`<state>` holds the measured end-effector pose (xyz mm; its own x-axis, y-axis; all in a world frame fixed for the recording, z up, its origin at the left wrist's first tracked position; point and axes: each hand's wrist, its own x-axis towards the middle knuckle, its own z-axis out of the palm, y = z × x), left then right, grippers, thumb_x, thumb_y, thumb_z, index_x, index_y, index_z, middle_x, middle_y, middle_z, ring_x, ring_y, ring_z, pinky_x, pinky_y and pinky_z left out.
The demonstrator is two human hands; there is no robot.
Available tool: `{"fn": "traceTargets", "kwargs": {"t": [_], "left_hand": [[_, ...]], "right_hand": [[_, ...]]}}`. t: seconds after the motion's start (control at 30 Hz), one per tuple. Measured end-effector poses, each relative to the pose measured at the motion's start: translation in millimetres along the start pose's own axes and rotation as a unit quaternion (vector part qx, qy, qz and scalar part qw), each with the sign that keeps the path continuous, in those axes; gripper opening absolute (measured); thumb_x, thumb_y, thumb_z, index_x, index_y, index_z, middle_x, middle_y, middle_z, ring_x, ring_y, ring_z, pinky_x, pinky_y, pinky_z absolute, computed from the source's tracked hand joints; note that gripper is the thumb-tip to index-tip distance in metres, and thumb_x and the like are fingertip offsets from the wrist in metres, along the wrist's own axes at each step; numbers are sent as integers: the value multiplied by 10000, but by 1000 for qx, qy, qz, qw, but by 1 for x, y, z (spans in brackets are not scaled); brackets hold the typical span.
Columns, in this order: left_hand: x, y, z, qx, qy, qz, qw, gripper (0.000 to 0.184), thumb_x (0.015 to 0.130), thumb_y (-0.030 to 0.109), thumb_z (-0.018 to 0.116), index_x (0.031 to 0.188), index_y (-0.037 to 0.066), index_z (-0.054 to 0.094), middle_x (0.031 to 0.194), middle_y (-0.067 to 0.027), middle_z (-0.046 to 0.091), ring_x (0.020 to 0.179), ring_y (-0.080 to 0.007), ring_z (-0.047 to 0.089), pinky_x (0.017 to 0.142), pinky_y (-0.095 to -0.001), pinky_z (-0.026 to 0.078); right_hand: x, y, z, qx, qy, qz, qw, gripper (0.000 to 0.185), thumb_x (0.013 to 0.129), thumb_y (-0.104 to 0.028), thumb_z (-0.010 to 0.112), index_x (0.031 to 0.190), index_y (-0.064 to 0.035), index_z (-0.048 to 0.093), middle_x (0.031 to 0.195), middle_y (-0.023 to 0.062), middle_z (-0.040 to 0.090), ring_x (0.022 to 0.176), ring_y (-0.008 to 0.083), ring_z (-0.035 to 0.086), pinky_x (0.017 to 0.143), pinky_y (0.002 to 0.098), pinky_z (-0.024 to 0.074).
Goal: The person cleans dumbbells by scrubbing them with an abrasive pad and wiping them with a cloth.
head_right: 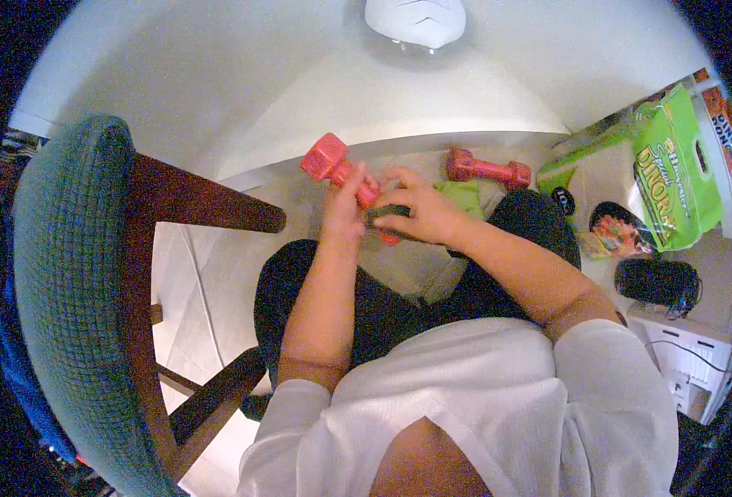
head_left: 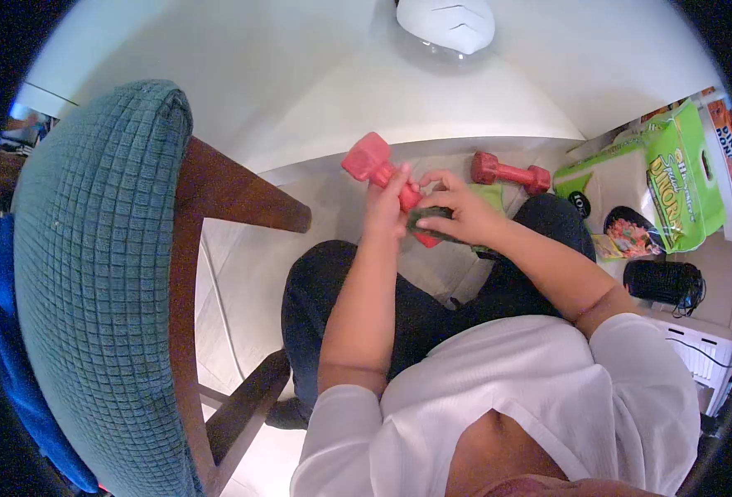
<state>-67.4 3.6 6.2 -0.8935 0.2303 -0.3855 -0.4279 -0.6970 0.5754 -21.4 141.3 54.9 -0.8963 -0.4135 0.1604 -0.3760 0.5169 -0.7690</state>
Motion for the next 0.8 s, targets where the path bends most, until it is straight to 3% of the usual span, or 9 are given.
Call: {"fn": "traceTargets", "kwargs": {"t": [0.03, 0.1, 0.17, 0.3, 0.4, 0.43, 0.53, 0.67, 0.8], "left_hand": [[0, -1, -1, 15, 5, 5, 1000, 200, 769, 139, 622, 790, 93, 429, 623, -35, 499, 536, -142, 506, 480, -281, 434], [-2, 1, -5, 50, -23, -11, 998, 198, 754, 114, 632, 776, 87, 437, 612, -29, 498, 524, -138, 504, 477, -275, 432], [-2, 4, -8, 98, -29, -13, 995, 188, 745, 113, 635, 770, 91, 450, 602, -25, 499, 512, -141, 503, 469, -274, 428], [-3, -2, -6, 202, 17, -30, 979, 183, 738, 137, 638, 770, 106, 461, 588, -20, 498, 491, -148, 497, 446, -275, 416], [-5, -6, 0, 244, 33, -55, 968, 194, 738, 144, 641, 780, 110, 455, 585, -17, 494, 484, -144, 491, 445, -276, 419], [-8, -7, 0, 255, 34, -65, 964, 196, 740, 147, 641, 786, 112, 453, 585, -16, 494, 483, -143, 490, 447, -277, 422], [-28, -2, 5, 164, 16, -138, 977, 219, 735, 166, 657, 788, 88, 460, 616, -20, 499, 509, -124, 502, 465, -278, 442], [-69, 15, 28, 102, 5, -165, 981, 209, 758, 180, 634, 797, 84, 453, 612, -24, 495, 506, -131, 504, 463, -288, 453], [-92, 13, 53, 144, 1, -182, 973, 215, 767, 200, 626, 795, 83, 448, 611, -25, 492, 508, -133, 506, 460, -292, 454]], "right_hand": [[-2, 14, 1, 3, 32, -40, 999, 213, 744, -146, 642, 931, -65, 582, 1003, 81, 511, 910, 160, 504, 767, 294, 419], [-9, 53, -3, 71, 108, 244, 961, 210, 796, -183, 595, 970, -71, 560, 874, 43, 547, 785, 113, 523, 688, 261, 436], [-4, 45, -31, 187, 182, 327, 908, 352, 815, -326, 549, 1026, -49, 504, 928, 136, 572, 808, 218, 560, 725, 314, 447], [-12, 85, -37, 108, 202, 265, 937, 404, 826, -361, 525, 1074, -48, 468, 938, 123, 568, 847, 197, 541, 747, 303, 430], [-16, 83, -33, 135, 184, 295, 928, 432, 817, -397, 525, 1058, -42, 474, 962, 112, 560, 864, 198, 532, 757, 303, 426], [-12, 63, -38, 235, 178, 326, 898, 265, 844, -270, 509, 1040, -103, 448, 791, 15, 519, 652, 92, 487, 568, 238, 407], [-11, 37, -64, 395, 223, 372, 810, 284, 824, -250, 493, 1064, -110, 435, 801, 9, 515, 666, 105, 489, 568, 247, 410], [-24, 29, -78, 501, 247, 268, 785, 402, 790, -197, 497, 1162, -97, 383, 888, 21, 542, 739, 119, 524, 623, 258, 440], [-43, 33, -116, 374, 225, 261, 861, 352, 775, -113, 544, 1112, -61, 457, 863, 24, 552, 723, 119, 531, 632, 259, 450]]}}
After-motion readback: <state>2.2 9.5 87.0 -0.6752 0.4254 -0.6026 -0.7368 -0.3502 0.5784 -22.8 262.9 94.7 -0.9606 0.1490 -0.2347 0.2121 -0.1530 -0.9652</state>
